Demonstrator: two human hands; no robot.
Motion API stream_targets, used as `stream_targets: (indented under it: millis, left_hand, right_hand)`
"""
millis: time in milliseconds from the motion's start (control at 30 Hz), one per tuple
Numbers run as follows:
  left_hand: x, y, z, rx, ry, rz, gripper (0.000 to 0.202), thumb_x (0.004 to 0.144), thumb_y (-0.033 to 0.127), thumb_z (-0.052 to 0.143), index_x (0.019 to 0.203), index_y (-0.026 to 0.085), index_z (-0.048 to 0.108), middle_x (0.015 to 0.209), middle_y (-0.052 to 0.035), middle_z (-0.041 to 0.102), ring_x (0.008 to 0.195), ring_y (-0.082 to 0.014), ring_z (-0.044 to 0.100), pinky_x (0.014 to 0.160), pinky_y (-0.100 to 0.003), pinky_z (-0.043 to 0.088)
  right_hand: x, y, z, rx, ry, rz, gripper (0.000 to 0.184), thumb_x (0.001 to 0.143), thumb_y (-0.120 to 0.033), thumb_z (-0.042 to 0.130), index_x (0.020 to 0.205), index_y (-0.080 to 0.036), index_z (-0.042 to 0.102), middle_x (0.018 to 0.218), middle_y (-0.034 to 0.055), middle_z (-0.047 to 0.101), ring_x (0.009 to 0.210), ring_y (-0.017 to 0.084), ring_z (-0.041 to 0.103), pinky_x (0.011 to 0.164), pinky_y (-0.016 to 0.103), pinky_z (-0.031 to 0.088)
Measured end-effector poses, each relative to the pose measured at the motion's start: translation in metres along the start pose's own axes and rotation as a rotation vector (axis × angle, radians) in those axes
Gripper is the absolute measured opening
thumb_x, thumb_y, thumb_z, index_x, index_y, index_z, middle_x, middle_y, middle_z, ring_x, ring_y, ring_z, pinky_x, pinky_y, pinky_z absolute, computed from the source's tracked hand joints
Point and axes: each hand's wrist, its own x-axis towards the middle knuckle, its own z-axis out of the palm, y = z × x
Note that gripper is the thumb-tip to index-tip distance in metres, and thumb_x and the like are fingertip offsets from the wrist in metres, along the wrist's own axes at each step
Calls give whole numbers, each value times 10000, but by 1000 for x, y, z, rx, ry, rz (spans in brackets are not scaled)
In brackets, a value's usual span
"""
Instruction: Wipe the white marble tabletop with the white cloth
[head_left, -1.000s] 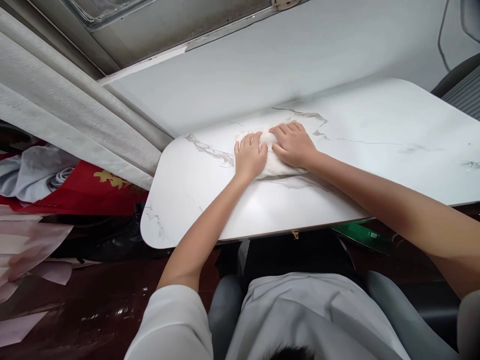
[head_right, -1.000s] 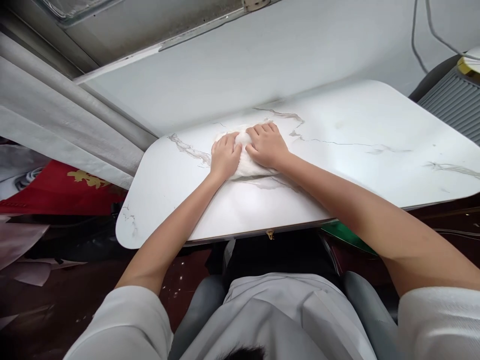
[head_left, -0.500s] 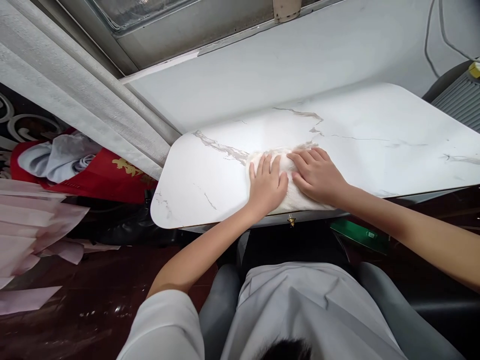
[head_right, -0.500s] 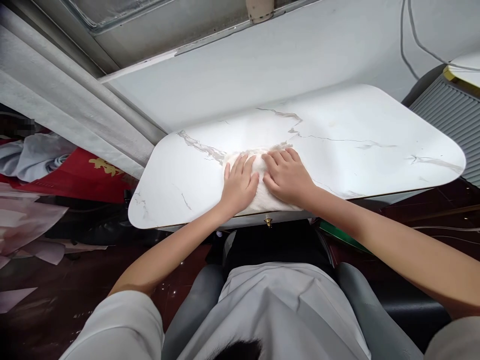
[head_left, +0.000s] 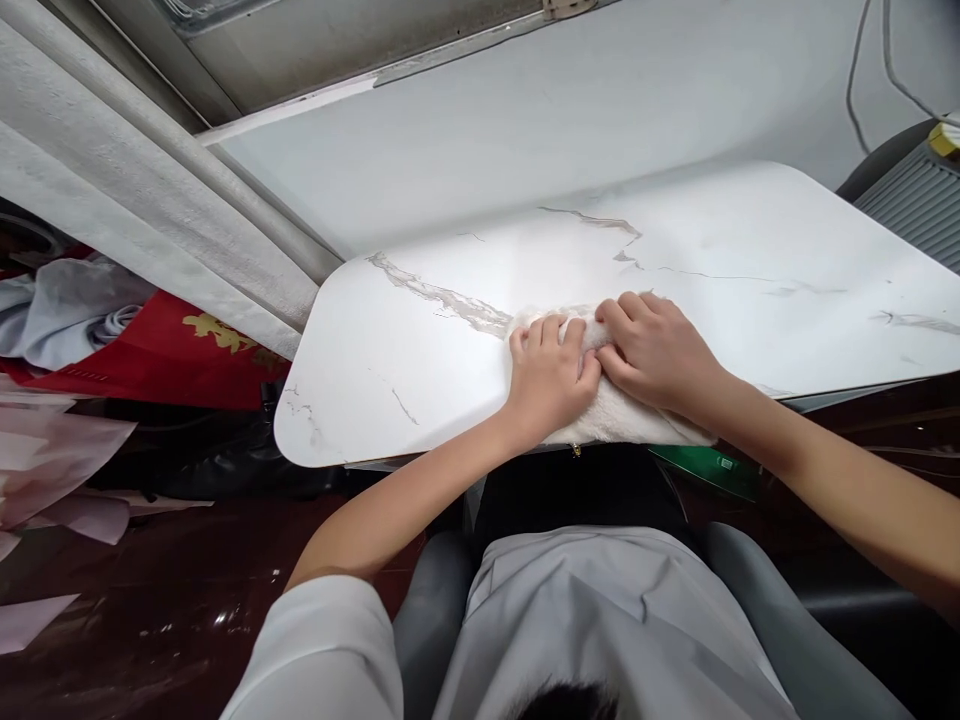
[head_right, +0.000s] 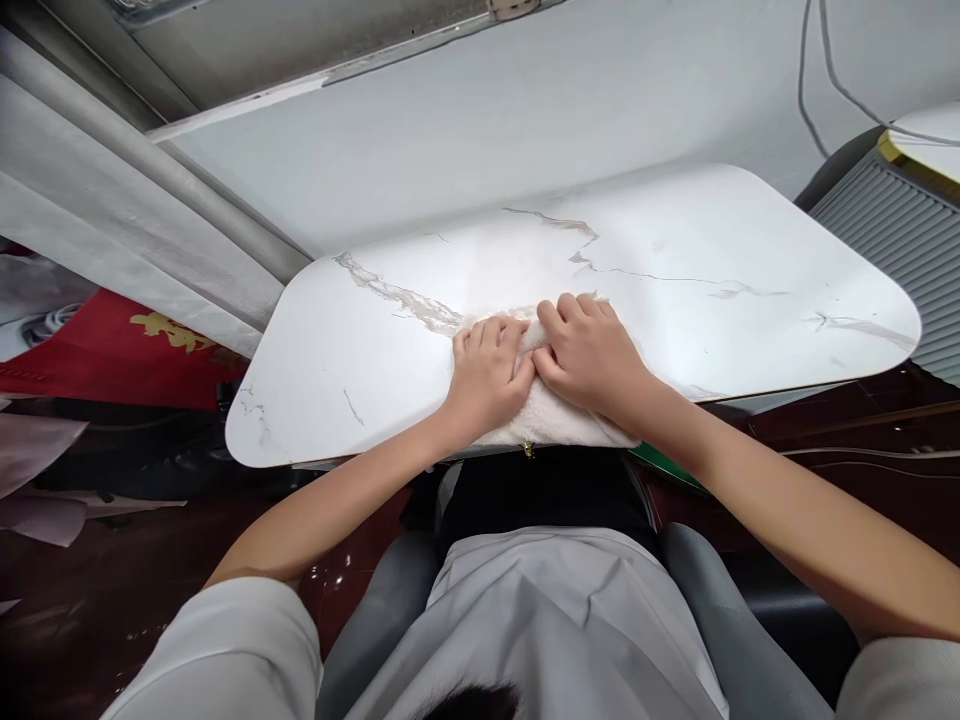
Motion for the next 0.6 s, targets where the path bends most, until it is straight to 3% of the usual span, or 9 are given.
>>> stream_targets:
  millis: [200,600]
  left_hand:
    - [38,-11,9,-9,30,-49,313,978,278,399,1254,226,538,1355,-98,579,1288,-246,486,1141,-454,290]
    - [109,-32,22,-48,76,-105,284,989,282,422,1241,308,552,1296,-54,602,1357,-252,450,1173,-438,255]
  right_hand:
    - [37,22,18,42,10,17,293,826,-277,412,1043,-186,585,965,146,598,924,322,521,810,433,414]
    - [101,68,45,152,19,97,384,902,-409,341,1119,-231,603,1058,138,631,1057,338,509,875,456,393]
